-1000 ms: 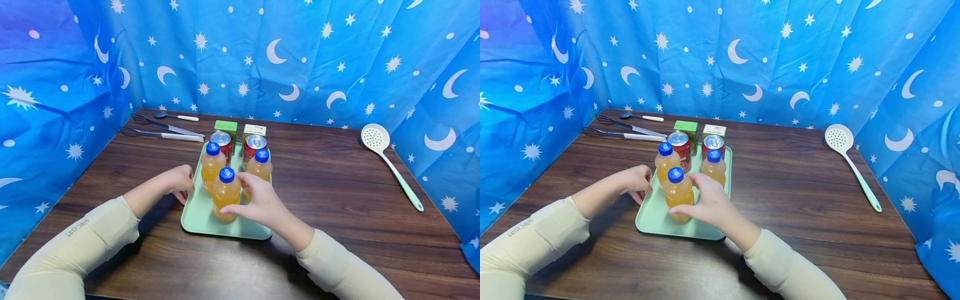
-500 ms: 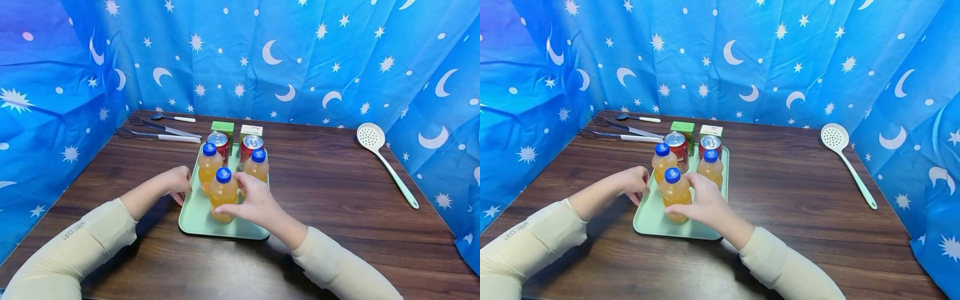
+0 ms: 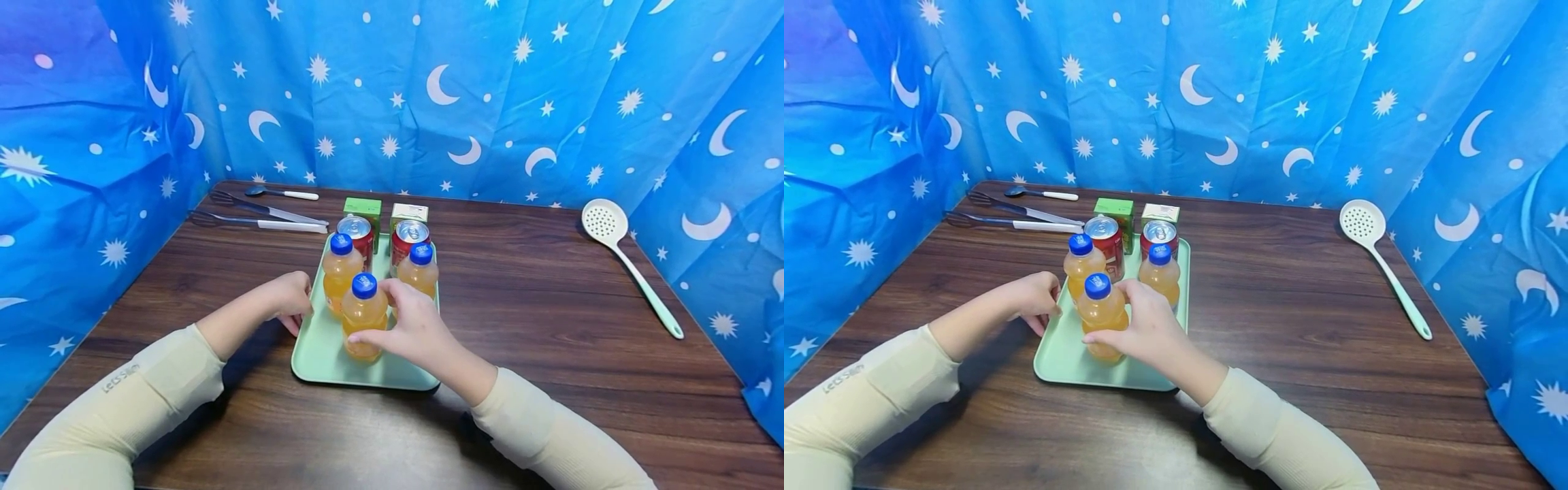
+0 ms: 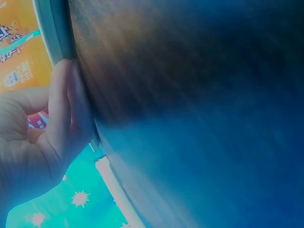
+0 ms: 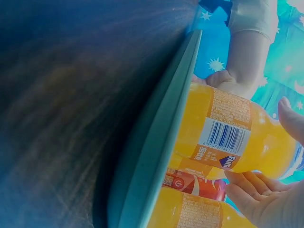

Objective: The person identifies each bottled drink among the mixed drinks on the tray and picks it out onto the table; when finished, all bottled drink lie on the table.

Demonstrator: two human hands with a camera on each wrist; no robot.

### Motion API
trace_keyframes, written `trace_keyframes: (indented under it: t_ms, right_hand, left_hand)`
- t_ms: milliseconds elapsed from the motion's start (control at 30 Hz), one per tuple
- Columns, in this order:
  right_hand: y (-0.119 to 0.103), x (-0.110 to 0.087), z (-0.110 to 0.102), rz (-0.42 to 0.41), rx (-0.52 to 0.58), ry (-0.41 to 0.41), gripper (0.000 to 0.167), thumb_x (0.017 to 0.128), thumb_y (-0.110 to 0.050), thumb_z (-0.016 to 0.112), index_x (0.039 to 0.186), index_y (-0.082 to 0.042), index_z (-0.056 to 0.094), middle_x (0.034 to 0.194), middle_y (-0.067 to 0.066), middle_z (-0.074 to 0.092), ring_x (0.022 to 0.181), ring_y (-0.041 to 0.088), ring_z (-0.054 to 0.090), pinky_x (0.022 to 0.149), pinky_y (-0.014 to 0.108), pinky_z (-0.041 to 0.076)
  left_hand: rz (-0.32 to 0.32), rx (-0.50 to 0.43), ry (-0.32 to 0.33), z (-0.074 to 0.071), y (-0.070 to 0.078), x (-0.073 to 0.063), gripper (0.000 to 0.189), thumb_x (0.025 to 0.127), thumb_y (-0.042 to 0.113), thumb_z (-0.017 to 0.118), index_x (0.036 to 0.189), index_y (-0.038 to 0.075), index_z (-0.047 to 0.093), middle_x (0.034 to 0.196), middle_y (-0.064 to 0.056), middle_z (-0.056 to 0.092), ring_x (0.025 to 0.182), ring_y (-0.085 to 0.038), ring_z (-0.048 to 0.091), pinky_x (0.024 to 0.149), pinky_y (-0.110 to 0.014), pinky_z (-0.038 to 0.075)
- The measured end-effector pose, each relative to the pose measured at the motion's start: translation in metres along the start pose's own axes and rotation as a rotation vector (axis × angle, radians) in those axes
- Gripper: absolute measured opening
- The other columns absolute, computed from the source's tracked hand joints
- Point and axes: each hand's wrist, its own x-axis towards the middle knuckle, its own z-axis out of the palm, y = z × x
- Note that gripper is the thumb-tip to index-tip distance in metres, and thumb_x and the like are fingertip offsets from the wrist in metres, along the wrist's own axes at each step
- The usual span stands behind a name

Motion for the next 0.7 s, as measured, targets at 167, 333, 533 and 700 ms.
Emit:
trace_keyframes:
  t_ms: [167,333,533,700]
  right_hand:
    - [-0.0014,0.0004,0.0004,-0.005,-0.005,0.013,0.057,0.067,-0.04,0.083,0.109,-0.012,0.057,0.1,-0.007,0.062,0.089,0.007,0.057,0.079,0.032,0.055]
    - [-0.0018,0.001,0.001,-0.017,0.014,0.023,0.055,0.068,-0.037,0.083,0.109,-0.012,0.057,0.1,-0.007,0.062,0.091,0.007,0.058,0.08,0.034,0.055]
    - [-0.001,0.0008,0.0025,-0.018,0.036,0.031,0.053,0.069,-0.034,0.083,0.109,-0.012,0.056,0.1,-0.007,0.062,0.092,0.007,0.059,0.08,0.033,0.055]
    - [-0.0011,0.0005,0.0032,-0.029,0.054,0.049,0.051,0.069,-0.031,0.083,0.108,-0.012,0.056,0.1,-0.007,0.063,0.092,0.007,0.059,0.08,0.032,0.055]
  left_hand:
    - [0.002,0.009,0.002,-0.0001,0.0001,0.0006,0.018,0.075,-0.012,0.057,0.087,-0.005,0.045,0.072,-0.019,0.057,0.055,-0.024,0.06,0.051,-0.036,0.058]
    - [-0.001,0.014,0.002,0.0005,0.0001,0.0008,0.017,0.077,-0.011,0.058,0.087,-0.005,0.046,0.073,-0.019,0.057,0.056,-0.024,0.061,0.051,-0.036,0.058]
    - [0.004,0.024,0.006,0.001,-0.0007,0.0007,0.017,0.078,-0.011,0.057,0.087,-0.005,0.045,0.074,-0.02,0.056,0.056,-0.025,0.061,0.051,-0.036,0.058]
    - [0.003,0.026,0.01,0.0006,0.0001,0.0005,0.016,0.078,-0.011,0.057,0.088,-0.006,0.045,0.074,-0.02,0.057,0.057,-0.025,0.061,0.051,-0.036,0.058]
